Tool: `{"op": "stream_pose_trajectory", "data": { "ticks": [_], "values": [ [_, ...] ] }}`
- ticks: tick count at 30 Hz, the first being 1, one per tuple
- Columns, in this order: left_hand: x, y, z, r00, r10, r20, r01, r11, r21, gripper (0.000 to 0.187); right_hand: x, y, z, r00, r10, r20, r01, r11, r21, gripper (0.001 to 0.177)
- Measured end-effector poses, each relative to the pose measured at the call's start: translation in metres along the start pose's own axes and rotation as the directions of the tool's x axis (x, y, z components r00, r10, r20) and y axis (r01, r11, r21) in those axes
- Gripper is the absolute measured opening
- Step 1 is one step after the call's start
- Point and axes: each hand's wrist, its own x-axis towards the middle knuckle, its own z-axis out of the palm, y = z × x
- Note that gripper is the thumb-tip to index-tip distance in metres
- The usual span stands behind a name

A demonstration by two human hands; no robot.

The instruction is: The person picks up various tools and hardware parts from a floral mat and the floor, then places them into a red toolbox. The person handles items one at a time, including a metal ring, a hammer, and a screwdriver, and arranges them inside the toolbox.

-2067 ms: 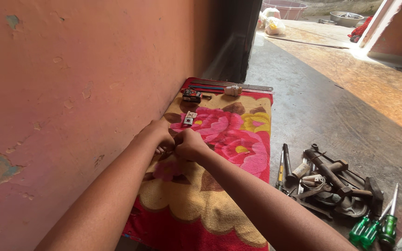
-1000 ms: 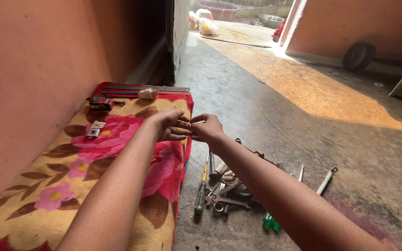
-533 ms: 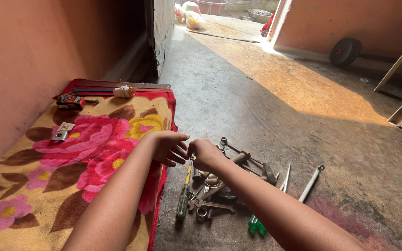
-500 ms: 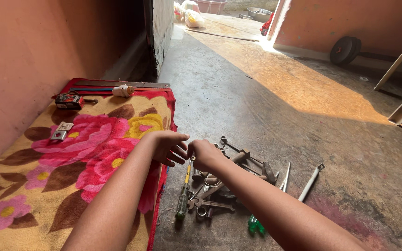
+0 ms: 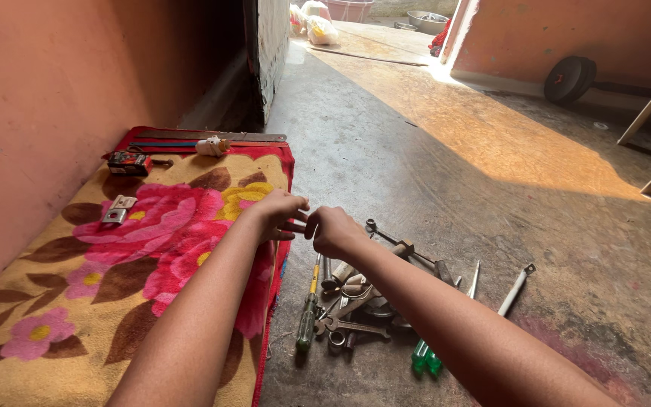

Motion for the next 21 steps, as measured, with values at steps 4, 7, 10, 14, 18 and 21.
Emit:
{"op": "stream_pose_trajectory", "data": {
  "ticks": [4, 7, 10, 14, 18, 21],
  "values": [
    [-0.023, 0.017, -0.028, 0.964, 0.156, -0.216, -0.209, 0.944, -0.255, 0.028, 0.019, -0.019, -0.008, 0.999, -0.001, -0.053, 0.03, 0.836, 0.548, 0.028],
    [-0.039, 0.019, -0.062, 0.906, 0.164, -0.389, -0.334, 0.843, -0.422, 0.028, 0.032, -0.04, -0.01, 1.0, 0.022, 0.002, -0.015, 0.6, 0.8, 0.033],
    [-0.053, 0.007, -0.102, 0.866, 0.104, -0.489, -0.392, 0.748, -0.535, 0.032, 0.04, -0.063, -0.005, 0.999, 0.005, 0.04, -0.038, 0.46, 0.887, 0.038],
    [-0.067, -0.013, -0.153, 0.826, 0.031, -0.562, -0.422, 0.696, -0.581, 0.037, 0.052, -0.098, 0.014, 0.992, -0.026, 0.123, -0.108, 0.323, 0.94, 0.043],
    [-0.075, -0.032, -0.19, 0.778, -0.015, -0.629, -0.461, 0.666, -0.586, 0.045, 0.066, -0.127, 0.043, 0.988, -0.064, 0.143, -0.124, 0.238, 0.963, 0.045],
    [-0.075, -0.041, -0.207, 0.743, -0.015, -0.67, -0.49, 0.67, -0.558, 0.042, 0.081, -0.145, 0.063, 0.987, -0.107, 0.117, -0.096, 0.187, 0.978, 0.045]
  ]
}}
